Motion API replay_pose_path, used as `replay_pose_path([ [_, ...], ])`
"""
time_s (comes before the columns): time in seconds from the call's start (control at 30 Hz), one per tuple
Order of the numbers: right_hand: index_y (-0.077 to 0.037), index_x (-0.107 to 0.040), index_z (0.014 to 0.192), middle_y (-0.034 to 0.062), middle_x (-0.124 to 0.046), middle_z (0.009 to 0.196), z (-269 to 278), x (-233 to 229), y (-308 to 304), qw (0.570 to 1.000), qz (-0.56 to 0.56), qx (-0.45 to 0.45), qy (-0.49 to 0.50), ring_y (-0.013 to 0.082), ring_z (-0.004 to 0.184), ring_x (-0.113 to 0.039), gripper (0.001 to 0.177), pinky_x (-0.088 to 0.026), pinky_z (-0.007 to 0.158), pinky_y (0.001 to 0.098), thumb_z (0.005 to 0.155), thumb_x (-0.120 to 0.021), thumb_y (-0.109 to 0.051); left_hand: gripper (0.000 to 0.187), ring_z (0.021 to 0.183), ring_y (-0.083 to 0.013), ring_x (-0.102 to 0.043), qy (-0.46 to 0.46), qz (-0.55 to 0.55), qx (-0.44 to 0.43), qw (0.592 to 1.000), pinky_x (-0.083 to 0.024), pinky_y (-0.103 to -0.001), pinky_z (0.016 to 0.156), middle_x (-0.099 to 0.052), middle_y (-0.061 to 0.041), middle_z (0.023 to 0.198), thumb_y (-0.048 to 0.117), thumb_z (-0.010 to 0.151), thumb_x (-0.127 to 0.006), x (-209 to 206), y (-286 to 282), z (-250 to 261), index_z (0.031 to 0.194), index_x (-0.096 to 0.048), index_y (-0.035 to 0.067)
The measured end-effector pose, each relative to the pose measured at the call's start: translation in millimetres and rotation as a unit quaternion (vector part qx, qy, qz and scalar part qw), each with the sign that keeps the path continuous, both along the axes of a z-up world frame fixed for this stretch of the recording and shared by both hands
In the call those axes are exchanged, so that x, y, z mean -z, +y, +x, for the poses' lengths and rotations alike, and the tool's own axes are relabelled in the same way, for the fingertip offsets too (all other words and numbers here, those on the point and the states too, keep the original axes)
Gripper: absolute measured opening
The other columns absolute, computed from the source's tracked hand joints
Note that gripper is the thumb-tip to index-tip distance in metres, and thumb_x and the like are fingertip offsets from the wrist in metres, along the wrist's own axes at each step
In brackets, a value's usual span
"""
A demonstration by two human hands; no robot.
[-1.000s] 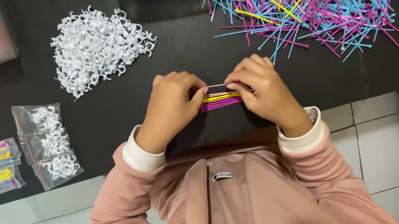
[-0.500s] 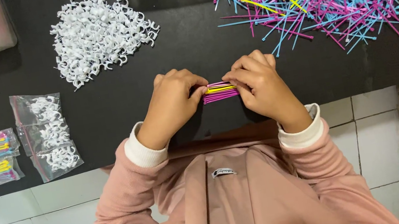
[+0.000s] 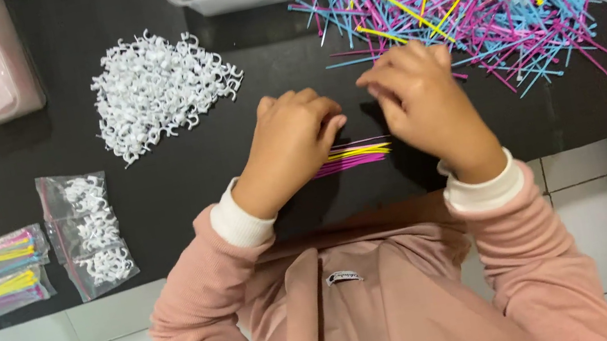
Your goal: Sort small colorful plastic sticks and place them into small plastic bags
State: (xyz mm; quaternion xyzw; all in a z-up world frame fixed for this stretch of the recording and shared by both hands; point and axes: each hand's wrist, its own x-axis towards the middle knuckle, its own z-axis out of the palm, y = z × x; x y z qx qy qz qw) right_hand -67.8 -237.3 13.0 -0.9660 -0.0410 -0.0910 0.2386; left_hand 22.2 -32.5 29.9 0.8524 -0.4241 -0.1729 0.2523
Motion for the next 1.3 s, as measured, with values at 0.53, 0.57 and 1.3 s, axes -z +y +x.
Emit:
replay_pose_path([
  [0.53,-0.018,-0.079,0.103,0.0071,-0.063,0.094,105,62,-34,0.988,-0.08,0.102,-0.082,0.0348,0.098,-0.052,0.01,-0.035,0.079,0.0526,0.097,-0.072,-0.021,0.054,0.123,-0.0279,-0.055,-0.303,-0.004,-0.096,0.948,-0.042,-0.042,0.093,-0.061,-0.009,0.132,0.034,0.087,-0.075,69,-80,39,0.132,-0.059,0.01],
  [0.57,-0.017,-0.079,0.103,0.0069,-0.062,0.094,106,61,-34,0.985,-0.096,0.109,-0.094,0.0343,0.097,-0.052,0.011,-0.035,0.079,0.0518,0.094,-0.075,-0.022,0.055,0.123,-0.0286,-0.055,-0.307,-0.012,-0.099,0.947,-0.042,-0.043,0.093,-0.061,-0.009,0.133,0.034,0.086,-0.077,70,-79,41,0.132,-0.059,0.009],
  [1.3,-0.015,-0.072,0.084,0.0025,-0.068,0.089,115,70,-32,0.97,-0.157,0.172,-0.067,0.0298,0.091,-0.055,0.015,-0.035,0.074,0.0473,0.094,-0.074,-0.025,0.026,0.115,-0.0259,-0.059,-0.237,-0.117,-0.071,0.962,-0.04,-0.045,0.09,-0.067,-0.003,0.123,0.02,0.095,-0.066,68,-75,43,0.119,-0.068,0.01],
])
